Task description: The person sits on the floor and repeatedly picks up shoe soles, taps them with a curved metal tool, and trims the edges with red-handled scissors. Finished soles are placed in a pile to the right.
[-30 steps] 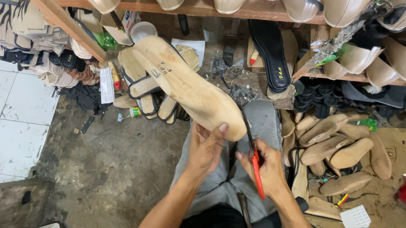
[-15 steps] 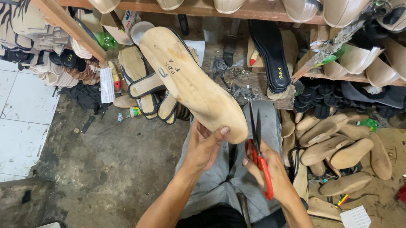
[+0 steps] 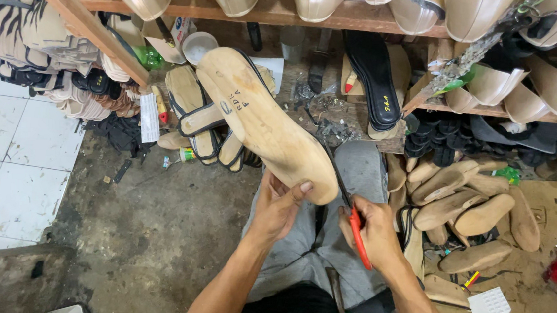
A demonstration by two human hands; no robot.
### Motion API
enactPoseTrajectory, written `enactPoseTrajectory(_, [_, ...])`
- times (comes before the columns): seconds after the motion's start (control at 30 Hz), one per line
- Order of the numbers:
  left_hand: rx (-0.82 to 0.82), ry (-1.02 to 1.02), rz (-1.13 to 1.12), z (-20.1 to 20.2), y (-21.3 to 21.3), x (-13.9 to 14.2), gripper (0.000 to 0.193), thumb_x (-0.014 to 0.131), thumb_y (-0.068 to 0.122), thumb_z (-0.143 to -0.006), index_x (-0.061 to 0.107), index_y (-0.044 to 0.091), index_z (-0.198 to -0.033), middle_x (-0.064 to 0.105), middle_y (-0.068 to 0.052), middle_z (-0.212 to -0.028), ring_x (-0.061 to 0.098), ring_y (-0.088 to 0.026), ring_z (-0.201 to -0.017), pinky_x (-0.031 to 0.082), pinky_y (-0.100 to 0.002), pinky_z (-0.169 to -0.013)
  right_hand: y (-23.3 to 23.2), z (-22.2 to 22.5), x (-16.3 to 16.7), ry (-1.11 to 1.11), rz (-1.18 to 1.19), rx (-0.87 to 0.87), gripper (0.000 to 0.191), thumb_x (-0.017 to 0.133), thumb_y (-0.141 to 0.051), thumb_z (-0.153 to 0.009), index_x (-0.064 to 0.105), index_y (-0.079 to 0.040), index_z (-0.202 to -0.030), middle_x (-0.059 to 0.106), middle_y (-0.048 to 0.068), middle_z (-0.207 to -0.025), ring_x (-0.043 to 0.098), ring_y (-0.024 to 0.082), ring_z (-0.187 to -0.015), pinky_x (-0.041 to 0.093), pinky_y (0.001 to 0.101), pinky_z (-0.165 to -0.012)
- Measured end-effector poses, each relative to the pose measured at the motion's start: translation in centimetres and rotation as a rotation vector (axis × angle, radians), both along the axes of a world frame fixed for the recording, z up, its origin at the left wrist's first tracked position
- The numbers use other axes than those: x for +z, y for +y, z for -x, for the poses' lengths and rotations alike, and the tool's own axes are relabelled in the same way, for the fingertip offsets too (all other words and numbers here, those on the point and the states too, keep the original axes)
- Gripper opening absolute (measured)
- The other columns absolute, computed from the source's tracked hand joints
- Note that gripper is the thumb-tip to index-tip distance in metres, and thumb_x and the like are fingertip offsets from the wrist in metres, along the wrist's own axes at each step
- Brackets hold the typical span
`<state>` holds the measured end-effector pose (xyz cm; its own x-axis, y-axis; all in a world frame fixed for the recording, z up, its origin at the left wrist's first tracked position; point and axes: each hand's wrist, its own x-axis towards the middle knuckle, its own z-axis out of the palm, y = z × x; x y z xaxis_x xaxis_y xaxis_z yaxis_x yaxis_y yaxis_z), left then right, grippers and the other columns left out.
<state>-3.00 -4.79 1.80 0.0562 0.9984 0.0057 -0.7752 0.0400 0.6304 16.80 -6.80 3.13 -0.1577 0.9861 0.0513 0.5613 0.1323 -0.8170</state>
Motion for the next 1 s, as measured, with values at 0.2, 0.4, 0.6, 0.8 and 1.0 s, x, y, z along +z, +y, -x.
enactPoseTrajectory(0.2, [0.046, 0.024, 0.087, 0.9, -0.8, -1.4, 0.065, 0.073, -0.003, -0.089, 0.042, 0.001, -0.146, 0.059, -0.012, -0.139, 0.058, -0.023, -0.130, 0.048, -0.039, -0.110, 3.2, 0.2, -0.5, -0.060, 0.000, -0.126, 0.022, 0.074, -0.020, -0.080, 0.062, -0.001, -0.076, 0.054, 0.012, -0.056, 0.050, 0.018, -0.052, 0.044, 0.0349, -0.052])
enactPoseTrajectory(0.4, [0.062, 0.158, 0.210, 1.0, -2.7, -4.1, 0.067, 0.076, -0.002, -0.084, 0.045, 0.001, -0.144, 0.061, -0.011, -0.136, 0.059, -0.022, -0.127, 0.048, -0.038, -0.108, 12.3, 0.5, -1.6, -0.399, 0.142, -0.119, 0.045, 0.084, -0.035, -0.075, 0.071, -0.008, -0.108, 0.073, 0.018, -0.086, 0.071, 0.037, -0.083, 0.053, 0.0482, -0.074])
enactPoseTrajectory(0.6, [0.020, 0.255, 0.250, 0.9, -5.0, -5.9, 0.066, 0.078, 0.003, -0.084, 0.048, 0.001, -0.143, 0.065, -0.010, -0.133, 0.061, -0.022, -0.125, 0.048, -0.037, -0.106, 20.7, 5.4, -6.8, -0.478, 0.098, -0.033, 0.045, 0.084, -0.029, -0.073, 0.072, -0.011, -0.112, 0.073, 0.018, -0.105, 0.069, 0.037, -0.102, 0.053, 0.0488, -0.087])
enactPoseTrajectory(0.8, [-0.018, 0.295, 0.271, 0.6, -5.4, -6.0, 0.068, 0.080, 0.008, -0.081, 0.050, 0.003, -0.142, 0.066, -0.008, -0.132, 0.061, -0.020, -0.124, 0.046, -0.036, -0.107, 24.1, 8.3, -9.2, -0.457, -0.019, 0.007, 0.041, 0.085, -0.023, -0.076, 0.069, -0.005, -0.109, 0.072, 0.021, -0.103, 0.069, 0.040, -0.101, 0.053, 0.0493, -0.087])
enactPoseTrajectory(1.0, [-0.070, 0.295, 0.299, 0.5, -5.0, -5.5, 0.067, 0.081, 0.009, -0.080, 0.052, 0.001, -0.140, 0.067, -0.009, -0.130, 0.062, -0.021, -0.122, 0.047, -0.036, -0.106, 20.2, 5.9, -7.1, -0.066, -0.194, 0.121, 0.036, 0.078, -0.022, -0.083, 0.071, -0.005, -0.113, 0.072, 0.014, -0.095, 0.069, 0.028, -0.087, 0.056, 0.0390, -0.077])
